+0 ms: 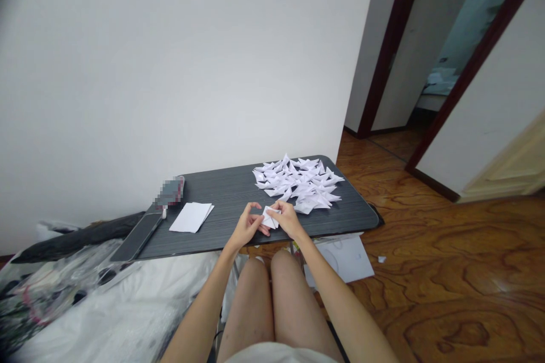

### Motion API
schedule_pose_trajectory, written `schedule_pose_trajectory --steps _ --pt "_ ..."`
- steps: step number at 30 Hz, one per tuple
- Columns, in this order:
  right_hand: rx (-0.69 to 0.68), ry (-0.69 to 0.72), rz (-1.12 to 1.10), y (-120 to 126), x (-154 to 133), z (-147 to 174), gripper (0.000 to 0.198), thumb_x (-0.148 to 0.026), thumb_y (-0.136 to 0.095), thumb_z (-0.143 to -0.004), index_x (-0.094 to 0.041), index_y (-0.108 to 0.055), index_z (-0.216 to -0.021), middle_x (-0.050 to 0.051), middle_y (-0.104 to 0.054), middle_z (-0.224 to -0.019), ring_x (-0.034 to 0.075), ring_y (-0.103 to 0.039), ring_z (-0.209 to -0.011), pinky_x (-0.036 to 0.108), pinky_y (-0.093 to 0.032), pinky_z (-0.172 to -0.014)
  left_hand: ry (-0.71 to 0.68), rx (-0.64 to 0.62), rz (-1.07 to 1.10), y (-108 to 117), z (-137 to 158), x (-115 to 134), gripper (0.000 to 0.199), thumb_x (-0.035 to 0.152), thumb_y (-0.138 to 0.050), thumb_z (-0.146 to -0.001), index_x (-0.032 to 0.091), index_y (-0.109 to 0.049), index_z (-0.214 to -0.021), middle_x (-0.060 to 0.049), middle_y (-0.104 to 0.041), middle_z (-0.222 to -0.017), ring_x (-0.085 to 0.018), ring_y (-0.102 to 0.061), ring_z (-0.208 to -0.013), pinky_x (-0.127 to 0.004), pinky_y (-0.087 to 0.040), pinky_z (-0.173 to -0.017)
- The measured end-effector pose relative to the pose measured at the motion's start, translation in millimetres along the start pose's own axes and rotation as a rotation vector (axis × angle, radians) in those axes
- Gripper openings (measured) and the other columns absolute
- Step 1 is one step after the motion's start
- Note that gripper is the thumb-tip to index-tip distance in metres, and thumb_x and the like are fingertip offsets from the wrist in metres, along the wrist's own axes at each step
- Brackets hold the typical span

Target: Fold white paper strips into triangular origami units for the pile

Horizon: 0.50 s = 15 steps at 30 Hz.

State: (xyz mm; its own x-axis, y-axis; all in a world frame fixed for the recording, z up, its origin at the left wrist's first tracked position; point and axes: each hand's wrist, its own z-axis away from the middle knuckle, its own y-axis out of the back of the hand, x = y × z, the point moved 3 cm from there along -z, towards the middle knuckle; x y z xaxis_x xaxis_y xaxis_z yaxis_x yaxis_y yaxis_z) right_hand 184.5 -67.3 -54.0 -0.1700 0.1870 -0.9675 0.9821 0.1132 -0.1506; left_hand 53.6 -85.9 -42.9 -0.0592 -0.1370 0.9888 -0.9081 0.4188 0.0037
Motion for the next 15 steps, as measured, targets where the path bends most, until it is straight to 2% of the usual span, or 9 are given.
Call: schedule_pose_trajectory --steps 5,11,15 --pt "0.004 -0.041 -0.002 -0.8 -1.0 1.1 0.024 -0.033 -0.066 -0.059 -0.016 -0.048 -0.059 -0.001 -0.054 -0.058 0.011 -0.049 -0.051 0.022 -0.038 -0.048 0.021 -0.007 -0.056 0.7 0.2 0.6 0.031 0.038 -0.048 -0.076 0.010 -0.050 -0.088 -0.005 -0.062 -0.062 -0.017 -0.063 -0.052 -0.025 -0.050 -0.053" --pt "-0.049 -0.034 -0.089 1.0 1.6 -2.4 0.029 -0.027 -0.067 -0.059 -0.018 -0.055 -0.084 0.001 -0.059 -0.070 0.014 -0.056 -0.064 0.026 -0.044 -0.061 0.095 0.019 0.028 3.4 1.1 1.5 0.032 0.037 -0.055 -0.070 0.008 -0.055 -0.084 -0.006 -0.062 -0.058 -0.017 -0.062 -0.046 -0.024 -0.049 -0.047" --pt "-0.131 0.058 0.020 1.9 -5.6 0.0 0.018 -0.031 -0.060 -0.067 -0.018 -0.065 -0.078 0.005 -0.060 -0.089 0.018 -0.054 -0.087 0.031 -0.041 -0.077 0.125 0.053 0.060 7.4 0.8 2.3 0.031 0.035 -0.058 -0.067 0.007 -0.058 -0.082 -0.005 -0.062 -0.054 -0.015 -0.060 -0.042 -0.022 -0.047 -0.043"
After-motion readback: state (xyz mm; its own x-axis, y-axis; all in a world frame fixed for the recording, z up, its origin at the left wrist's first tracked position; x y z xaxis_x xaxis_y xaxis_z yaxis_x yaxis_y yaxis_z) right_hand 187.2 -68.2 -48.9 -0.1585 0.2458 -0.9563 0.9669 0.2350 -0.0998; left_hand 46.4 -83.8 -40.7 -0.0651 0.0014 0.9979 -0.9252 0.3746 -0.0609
